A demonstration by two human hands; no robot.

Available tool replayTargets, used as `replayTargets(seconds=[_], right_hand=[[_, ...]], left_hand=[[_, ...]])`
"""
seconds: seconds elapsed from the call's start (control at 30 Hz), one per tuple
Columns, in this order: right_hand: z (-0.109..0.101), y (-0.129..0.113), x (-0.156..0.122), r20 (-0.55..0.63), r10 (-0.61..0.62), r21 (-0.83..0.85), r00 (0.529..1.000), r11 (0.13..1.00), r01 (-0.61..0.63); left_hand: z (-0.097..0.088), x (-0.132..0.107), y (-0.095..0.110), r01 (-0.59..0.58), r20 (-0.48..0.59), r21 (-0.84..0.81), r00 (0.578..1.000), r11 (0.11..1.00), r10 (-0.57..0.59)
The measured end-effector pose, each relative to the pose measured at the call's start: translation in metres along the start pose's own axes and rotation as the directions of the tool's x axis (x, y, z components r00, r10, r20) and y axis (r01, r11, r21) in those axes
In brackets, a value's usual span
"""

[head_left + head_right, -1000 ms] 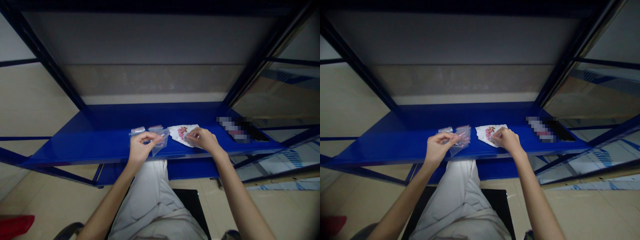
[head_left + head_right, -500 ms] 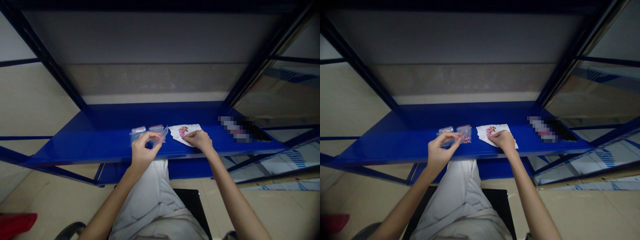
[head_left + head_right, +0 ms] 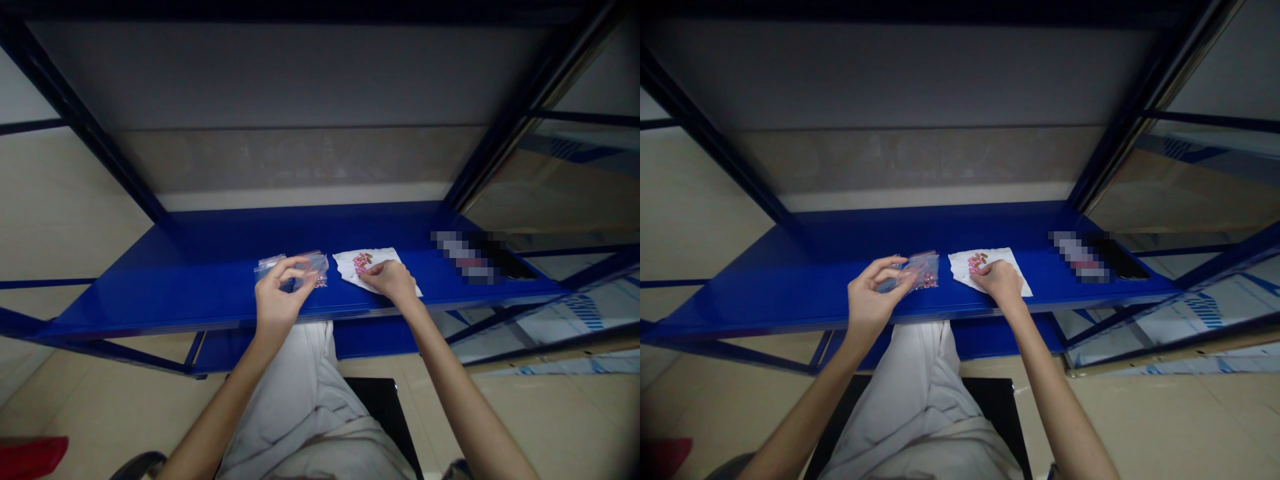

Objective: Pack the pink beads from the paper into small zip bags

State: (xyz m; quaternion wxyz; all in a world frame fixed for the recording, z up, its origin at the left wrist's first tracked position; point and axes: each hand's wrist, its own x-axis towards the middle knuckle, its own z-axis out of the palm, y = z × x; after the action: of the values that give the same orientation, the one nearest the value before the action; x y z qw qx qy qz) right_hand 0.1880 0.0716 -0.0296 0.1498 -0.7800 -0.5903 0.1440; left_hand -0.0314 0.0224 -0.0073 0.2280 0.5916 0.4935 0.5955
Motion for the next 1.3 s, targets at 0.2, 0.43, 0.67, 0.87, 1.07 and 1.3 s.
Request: replayTargets(seconds=[0.2, 0.43, 0.67, 0.87, 1.07, 1.3], right_hand=[[0.001, -0.001, 0.003, -0.007, 0.039, -0.027, 0.999, 0.999, -0.039], [-0.024, -0.006, -0.005, -0.146, -0.046, 0.033, 0.988, 0.998, 0.051], [-0.055, -0.034, -0.046, -0.383, -0.391, 0.306, 0.837, 0.801, 0.515], [-0.056, -0.052, -0.069, -0.322, -0.543, 0.397, 0.775, 0.666, 0.632], [-0.052, -0.053, -0.07, -0.258, -0.561, 0.347, 0.786, 0.706, 0.618], [-0.052, -0.05, -0.066, -0.216, -0.583, 0.375, 0.783, 0.691, 0.618]], left_hand=[[0.002, 0.0, -0.002, 0.05, 0.009, -0.01, 0.999, 0.999, -0.05], [0.002, -0.001, 0.002, 0.105, 0.026, -0.061, 0.994, 0.993, -0.104], [0.008, -0.006, 0.0, 0.008, 0.076, 0.069, 0.997, 0.998, -0.013], [0.013, -0.01, 0.007, -0.276, 0.074, 0.228, 0.961, 0.934, 0.266], [0.014, -0.011, 0.006, -0.435, 0.11, 0.322, 0.899, 0.841, 0.423], [0.012, -0.012, 0.001, -0.455, 0.106, 0.331, 0.889, 0.827, 0.446]])
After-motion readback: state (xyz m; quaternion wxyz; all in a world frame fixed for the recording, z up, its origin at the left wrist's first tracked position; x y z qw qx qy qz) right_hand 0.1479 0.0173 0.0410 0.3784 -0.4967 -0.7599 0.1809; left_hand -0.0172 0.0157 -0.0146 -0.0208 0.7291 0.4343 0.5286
